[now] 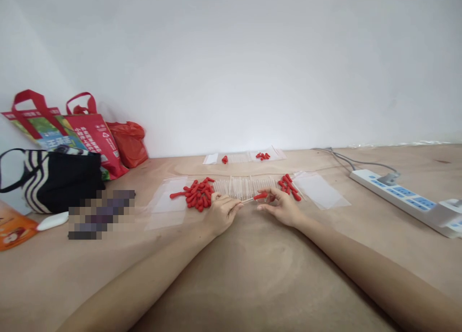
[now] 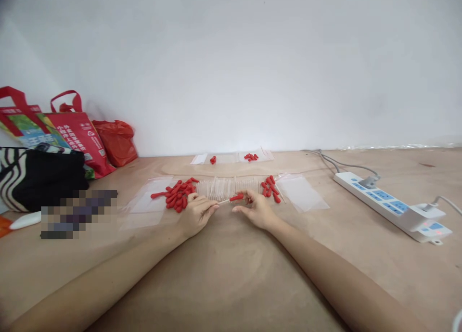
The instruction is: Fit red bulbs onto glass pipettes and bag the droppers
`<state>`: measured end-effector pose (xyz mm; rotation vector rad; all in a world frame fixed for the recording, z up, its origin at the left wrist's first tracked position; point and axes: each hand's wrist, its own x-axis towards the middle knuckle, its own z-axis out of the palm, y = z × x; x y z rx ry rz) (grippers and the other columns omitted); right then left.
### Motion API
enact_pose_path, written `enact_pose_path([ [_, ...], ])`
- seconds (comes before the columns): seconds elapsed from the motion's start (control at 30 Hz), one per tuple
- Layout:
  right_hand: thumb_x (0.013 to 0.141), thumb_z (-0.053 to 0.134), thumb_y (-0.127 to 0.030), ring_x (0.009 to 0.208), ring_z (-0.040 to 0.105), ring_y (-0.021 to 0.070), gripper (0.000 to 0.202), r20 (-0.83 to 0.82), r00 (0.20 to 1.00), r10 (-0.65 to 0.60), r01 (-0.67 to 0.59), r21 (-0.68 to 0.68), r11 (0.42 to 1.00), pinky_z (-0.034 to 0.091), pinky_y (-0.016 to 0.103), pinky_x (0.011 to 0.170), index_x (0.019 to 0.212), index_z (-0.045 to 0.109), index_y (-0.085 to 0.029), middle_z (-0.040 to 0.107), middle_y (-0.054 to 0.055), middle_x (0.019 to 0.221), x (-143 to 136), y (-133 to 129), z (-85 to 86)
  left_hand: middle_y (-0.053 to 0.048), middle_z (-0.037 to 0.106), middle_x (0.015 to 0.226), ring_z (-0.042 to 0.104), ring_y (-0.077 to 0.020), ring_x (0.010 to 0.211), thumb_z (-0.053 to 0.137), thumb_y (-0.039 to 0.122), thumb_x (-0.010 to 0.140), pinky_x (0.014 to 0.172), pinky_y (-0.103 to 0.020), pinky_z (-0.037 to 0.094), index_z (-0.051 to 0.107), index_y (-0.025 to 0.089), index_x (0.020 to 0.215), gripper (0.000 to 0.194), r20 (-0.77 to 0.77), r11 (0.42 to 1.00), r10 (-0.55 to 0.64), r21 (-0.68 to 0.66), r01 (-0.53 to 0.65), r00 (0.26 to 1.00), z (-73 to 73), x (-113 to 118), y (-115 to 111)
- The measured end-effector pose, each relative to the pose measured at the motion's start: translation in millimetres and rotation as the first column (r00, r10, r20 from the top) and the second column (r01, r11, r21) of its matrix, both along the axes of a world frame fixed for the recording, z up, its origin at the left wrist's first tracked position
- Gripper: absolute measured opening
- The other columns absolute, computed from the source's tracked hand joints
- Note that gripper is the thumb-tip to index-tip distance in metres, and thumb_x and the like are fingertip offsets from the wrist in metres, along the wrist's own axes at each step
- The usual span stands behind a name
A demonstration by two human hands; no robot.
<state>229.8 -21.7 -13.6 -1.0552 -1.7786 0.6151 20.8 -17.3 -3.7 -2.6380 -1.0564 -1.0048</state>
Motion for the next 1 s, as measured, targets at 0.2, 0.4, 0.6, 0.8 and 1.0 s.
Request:
enact_pose_path([
  [0.2, 0.067, 0.058, -0.044, 0.062, 0.054, 0.0122, 0.032, -0.379, 0.924, 0.051, -0.142, -0.217, 0.966, 0.043, 0.026, 0.058, 0.083, 0.051, -0.017, 0.059, 0.002, 0.072, -18.7, 3.2, 0.7, 0.0, 0.065, 0.067, 0.056, -0.0142, 0.066, 0.041, 0.029, 0.086, 0.078, -0.035, 0.029, 0.06, 0.018, 0.082, 0.022, 0.026, 0.999, -0.023, -0.034, 0.024, 0.999, 3.0, 2.7, -3.9],
  [0.4, 0.078, 0.041, -0.039, 0.06, 0.05, 0.0124, 0.049, -0.266, 0.932, -0.247, 0.219, -0.133, 0.967, 0.043, 0.025, 0.056, 0.122, 0.031, -0.02, 0.051, -0.002, 0.071, 33.2, 35.1, 24.7, -0.003, 0.065, 0.087, 0.055, -0.0184, 0.085, 0.048, 0.031, 0.081, 0.082, -0.039, 0.026, 0.057, 0.018, 0.094, 0.021, 0.019, 0.988, 0.089, -0.13, -0.085, 0.996, 6.0, 0.5, -1.9],
  [0.6, 0.077, 0.045, -0.036, 0.059, 0.05, 0.0149, 0.041, 0.332, 0.819, -0.467, 0.52, -0.088, 0.85, 0.038, 0.026, 0.058, 0.109, 0.045, -0.011, 0.053, 0.001, 0.061, 96.2, 66.7, 30.0, -0.002, 0.065, 0.086, 0.054, -0.0195, 0.085, 0.051, 0.029, 0.078, 0.081, -0.04, 0.025, 0.06, 0.02, 0.086, 0.015, -0.014, 0.983, 0.13, -0.128, -0.131, 0.991, 2.0, 1.2, 1.6],
  [0.8, 0.075, 0.047, -0.04, 0.076, 0.058, 0.0189, 0.036, 0.574, 0.605, -0.552, 0.714, -0.083, 0.695, 0.038, 0.025, 0.062, 0.098, 0.057, -0.016, 0.063, 0.009, 0.083, 97.3, 74.3, 8.2, -0.002, 0.066, 0.082, 0.054, -0.0196, 0.083, 0.052, 0.027, 0.078, 0.08, -0.041, 0.026, 0.06, 0.021, 0.084, 0.012, -0.029, 0.984, 0.123, -0.127, -0.126, 0.992, 0.2, -1.0, 2.9],
  [1.0, 0.075, 0.043, -0.047, 0.085, 0.057, 0.0241, 0.044, 0.652, 0.499, -0.571, 0.766, -0.025, 0.642, 0.038, 0.029, 0.063, 0.102, 0.056, -0.016, 0.064, 0.012, 0.088, 91.4, 68.9, 8.4, -0.001, 0.064, 0.081, 0.053, -0.0195, 0.082, 0.052, 0.026, 0.078, 0.08, -0.041, 0.027, 0.06, 0.021, 0.083, 0.011, -0.043, 0.984, 0.124, -0.125, -0.129, 0.991, -0.2, -0.5, 2.8],
])
